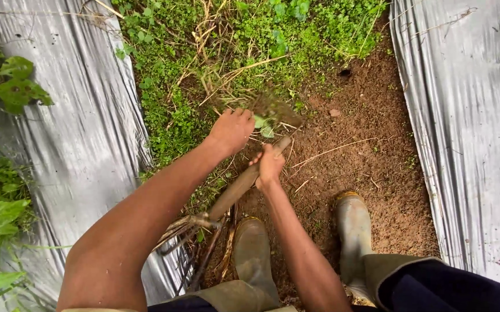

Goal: The person uses a hoe to remove weeds and dry plant debris from the soil between two rows of plants covered with plastic mulch. They repeatedly strike the ground to loosen the soil and pull out the unwanted vegetation by hand.

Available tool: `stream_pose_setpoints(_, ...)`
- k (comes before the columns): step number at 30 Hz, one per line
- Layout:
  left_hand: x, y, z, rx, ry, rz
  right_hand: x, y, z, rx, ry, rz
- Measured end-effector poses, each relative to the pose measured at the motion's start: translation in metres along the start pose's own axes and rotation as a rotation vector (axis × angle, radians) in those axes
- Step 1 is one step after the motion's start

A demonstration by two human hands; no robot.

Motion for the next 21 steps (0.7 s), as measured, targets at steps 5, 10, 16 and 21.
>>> stream_pose_setpoints(5, -0.04, -0.001, 0.03, 0.054, -0.051, 0.101, -0.016, -0.005, -0.024, -0.056, -0.053, 0.03)
stream_pose_setpoints(10, -0.021, 0.021, 0.026, 0.087, -0.086, 0.116, -0.032, 0.009, -0.047, -0.154, 0.054, 0.183)
stream_pose_setpoints(16, -0.056, 0.025, 0.021, -0.122, -0.391, 0.1, -0.017, -0.001, 0.009, 0.047, -0.066, 0.025)
stream_pose_setpoints(21, -0.056, 0.009, 0.001, -0.41, -0.51, 0.075, -0.029, -0.005, -0.042, -0.032, -0.034, 0.108)
Point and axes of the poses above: each hand's wrist, its own y-axis towards the middle knuckle, its own x-axis out of the palm, z = x × y, the point moved 8 cm from there along y, towards the middle knuckle, and after that the axes turned 13 degrees about -y, right-handed, at the moved point
